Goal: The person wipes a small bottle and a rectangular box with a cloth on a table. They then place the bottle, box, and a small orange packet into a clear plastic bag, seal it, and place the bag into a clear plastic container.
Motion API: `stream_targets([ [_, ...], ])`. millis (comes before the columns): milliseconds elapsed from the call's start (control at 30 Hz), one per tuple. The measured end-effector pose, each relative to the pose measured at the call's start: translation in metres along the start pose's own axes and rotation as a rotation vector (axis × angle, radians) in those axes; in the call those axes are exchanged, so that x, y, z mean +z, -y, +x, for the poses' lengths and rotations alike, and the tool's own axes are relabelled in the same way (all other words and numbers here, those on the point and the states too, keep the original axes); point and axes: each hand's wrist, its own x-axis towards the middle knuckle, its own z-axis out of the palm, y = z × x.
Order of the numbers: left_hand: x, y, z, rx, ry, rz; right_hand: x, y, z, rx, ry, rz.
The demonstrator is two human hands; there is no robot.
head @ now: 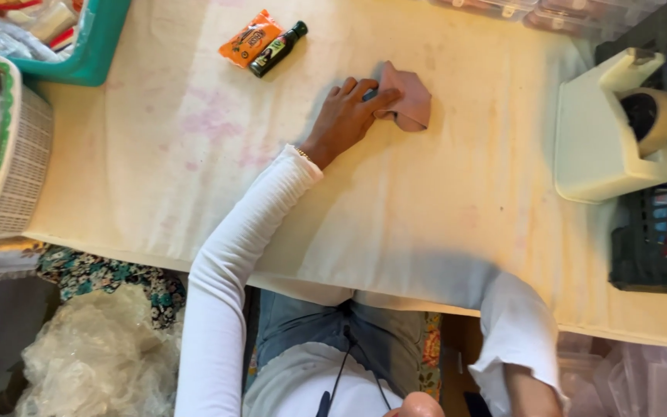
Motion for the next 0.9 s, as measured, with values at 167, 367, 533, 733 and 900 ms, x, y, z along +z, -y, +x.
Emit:
stream_targets([
  [167,0.004,0.003,-0.001,0.017,-0.015,-0.004,0.027,0.016,0.046,-0.025,-0.026,0.023],
  [367,0.007,0.004,-0.002,-0.008,-0.01,-0.02,0.04,0.029,0.07,-0.061,-0.033,0.04],
  [533,0.0,0.0,-0.002,0.002,-0.027,-0.049,0.034,0.041,0.088,-0.099,-0.015,0.012],
  [733,0.012,0.012,-0.003,0.043,0.031,-0.13,0.061,0.031,0.133,-0.154,-0.003,-0.036],
  [900,0.006,0.012,0.002,-0.127,-0.218,0.046,0.13,-0.091,0.096,-0.083,0.12,-0.222],
])
